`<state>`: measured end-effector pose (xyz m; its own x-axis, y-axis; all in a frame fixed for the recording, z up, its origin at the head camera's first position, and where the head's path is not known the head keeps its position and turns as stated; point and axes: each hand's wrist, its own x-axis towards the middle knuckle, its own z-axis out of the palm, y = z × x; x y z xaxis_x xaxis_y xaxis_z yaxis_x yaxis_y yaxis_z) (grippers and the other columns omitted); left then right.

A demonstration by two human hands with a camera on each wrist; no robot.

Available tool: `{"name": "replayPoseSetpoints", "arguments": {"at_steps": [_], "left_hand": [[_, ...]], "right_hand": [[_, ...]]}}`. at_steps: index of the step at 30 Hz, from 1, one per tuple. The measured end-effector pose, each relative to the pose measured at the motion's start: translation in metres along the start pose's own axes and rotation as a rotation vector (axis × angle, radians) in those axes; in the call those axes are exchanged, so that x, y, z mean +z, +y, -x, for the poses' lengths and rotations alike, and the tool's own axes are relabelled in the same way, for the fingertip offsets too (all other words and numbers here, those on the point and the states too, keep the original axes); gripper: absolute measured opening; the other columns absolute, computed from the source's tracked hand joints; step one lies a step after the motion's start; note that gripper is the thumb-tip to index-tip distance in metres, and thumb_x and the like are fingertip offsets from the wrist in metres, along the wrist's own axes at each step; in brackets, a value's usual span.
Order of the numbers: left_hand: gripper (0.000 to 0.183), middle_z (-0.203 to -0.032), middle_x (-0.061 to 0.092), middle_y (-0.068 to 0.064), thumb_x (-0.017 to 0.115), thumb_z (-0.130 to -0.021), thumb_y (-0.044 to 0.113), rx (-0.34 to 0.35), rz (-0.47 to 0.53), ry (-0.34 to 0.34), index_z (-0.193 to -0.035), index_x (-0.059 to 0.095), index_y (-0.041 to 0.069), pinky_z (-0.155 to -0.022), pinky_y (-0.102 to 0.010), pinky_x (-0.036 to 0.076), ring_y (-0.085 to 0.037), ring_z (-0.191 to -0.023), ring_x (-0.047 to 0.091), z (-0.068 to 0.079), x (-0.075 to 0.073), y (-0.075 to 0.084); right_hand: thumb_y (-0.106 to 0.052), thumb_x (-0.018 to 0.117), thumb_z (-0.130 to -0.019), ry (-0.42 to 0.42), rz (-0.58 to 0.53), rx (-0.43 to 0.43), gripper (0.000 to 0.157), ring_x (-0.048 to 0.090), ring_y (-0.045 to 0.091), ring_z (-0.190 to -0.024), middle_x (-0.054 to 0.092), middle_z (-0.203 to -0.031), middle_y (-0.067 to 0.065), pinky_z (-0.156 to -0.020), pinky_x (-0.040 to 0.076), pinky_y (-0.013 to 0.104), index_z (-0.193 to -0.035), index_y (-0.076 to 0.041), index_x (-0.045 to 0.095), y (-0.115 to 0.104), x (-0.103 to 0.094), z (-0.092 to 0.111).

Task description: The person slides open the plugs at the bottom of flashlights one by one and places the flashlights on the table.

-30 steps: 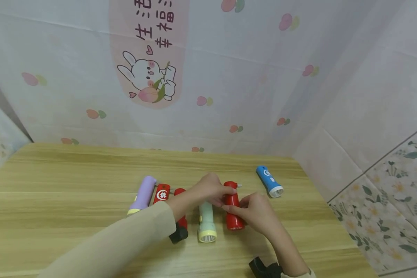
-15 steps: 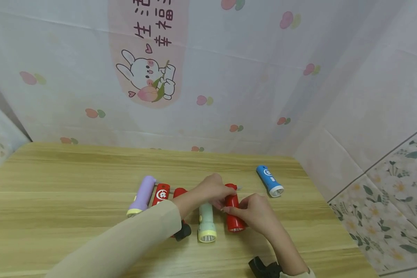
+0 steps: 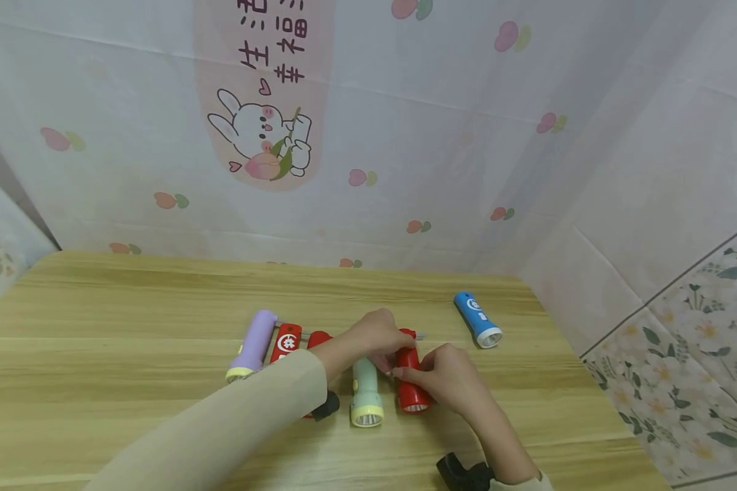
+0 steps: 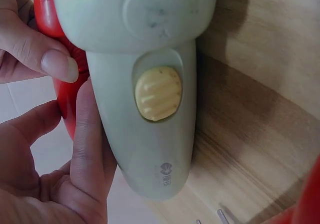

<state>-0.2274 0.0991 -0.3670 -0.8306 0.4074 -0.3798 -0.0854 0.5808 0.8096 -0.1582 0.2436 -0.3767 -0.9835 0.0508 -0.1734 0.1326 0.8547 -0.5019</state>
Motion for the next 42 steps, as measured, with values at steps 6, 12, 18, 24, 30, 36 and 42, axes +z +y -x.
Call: {"name": "replayPoseSetpoints", "arguments": {"at_steps": [6, 12, 18, 24, 30, 36, 42], "left_hand": [[0.025, -0.066, 0.070, -0.013, 0.067, -0.093, 0.020, 0.008, -0.091, -0.003, -0.075, 0.063, 0.002, -0.048, -0.023, 0.056, -0.028, -0.062, 0.075, -0.003, 0.000, -0.001], [0.026, -0.067, 0.067, -0.011, 0.070, -0.092, 0.021, -0.007, -0.115, 0.011, -0.075, 0.062, 0.003, -0.048, -0.023, 0.055, -0.025, -0.058, 0.073, -0.003, -0.003, -0.002], [0.031, -0.062, 0.064, -0.006, 0.069, -0.092, 0.022, -0.014, -0.155, 0.011, -0.067, 0.060, 0.006, -0.044, -0.018, 0.049, -0.017, -0.050, 0.067, -0.001, -0.008, -0.005], [0.026, -0.070, 0.062, -0.008, 0.069, -0.092, 0.021, -0.008, -0.176, -0.018, -0.075, 0.059, 0.004, -0.047, -0.023, 0.055, -0.018, -0.049, 0.064, 0.000, -0.010, -0.007], [0.029, -0.068, 0.058, -0.007, 0.067, -0.094, 0.023, 0.005, -0.206, -0.049, -0.074, 0.058, 0.005, -0.047, -0.022, 0.054, -0.017, -0.047, 0.059, 0.003, -0.013, -0.008], [0.028, -0.072, 0.060, -0.008, 0.065, -0.095, 0.023, -0.005, -0.286, -0.058, -0.076, 0.058, 0.005, -0.042, -0.022, 0.051, -0.018, -0.044, 0.059, 0.002, -0.014, -0.007], [0.030, -0.071, 0.063, -0.010, 0.064, -0.097, 0.024, -0.039, -0.366, -0.044, -0.074, 0.058, 0.005, -0.045, -0.025, 0.055, -0.024, -0.052, 0.070, 0.002, -0.011, -0.002]], "right_hand": [[-0.046, 0.081, -0.083, -0.012, -0.009, -0.003, 0.048, 0.044, 0.009, -0.049, 0.053, -0.050, -0.004, -0.048, 0.032, 0.021, -0.055, -0.012, 0.062, 0.000, 0.003, 0.000], [-0.048, 0.080, -0.083, -0.018, -0.018, -0.025, 0.050, 0.041, 0.010, -0.047, 0.049, -0.048, -0.005, -0.047, 0.029, 0.021, -0.053, -0.013, 0.059, -0.004, 0.007, 0.000], [-0.047, 0.079, -0.083, -0.001, -0.011, -0.057, 0.054, 0.036, 0.009, -0.045, 0.041, -0.044, -0.008, -0.046, 0.025, 0.021, -0.049, -0.015, 0.052, -0.010, 0.013, 0.001], [-0.050, 0.077, -0.085, -0.003, -0.011, -0.049, 0.058, 0.035, 0.009, -0.045, 0.037, -0.043, -0.009, -0.046, 0.023, 0.021, -0.048, -0.016, 0.048, -0.013, 0.018, 0.002], [-0.050, 0.077, -0.084, 0.003, -0.014, -0.057, 0.058, 0.037, 0.009, -0.043, 0.040, -0.042, -0.009, -0.045, 0.025, 0.021, -0.048, -0.015, 0.050, -0.015, 0.021, 0.002], [-0.051, 0.077, -0.084, -0.003, -0.026, -0.076, 0.058, 0.038, 0.009, -0.041, 0.040, -0.041, -0.009, -0.043, 0.025, 0.021, -0.047, -0.015, 0.050, -0.018, 0.024, 0.003], [-0.049, 0.076, -0.085, -0.016, -0.036, -0.074, 0.054, 0.041, 0.009, -0.043, 0.045, -0.043, -0.009, -0.044, 0.028, 0.021, -0.050, -0.014, 0.056, -0.016, 0.023, 0.003]]}}
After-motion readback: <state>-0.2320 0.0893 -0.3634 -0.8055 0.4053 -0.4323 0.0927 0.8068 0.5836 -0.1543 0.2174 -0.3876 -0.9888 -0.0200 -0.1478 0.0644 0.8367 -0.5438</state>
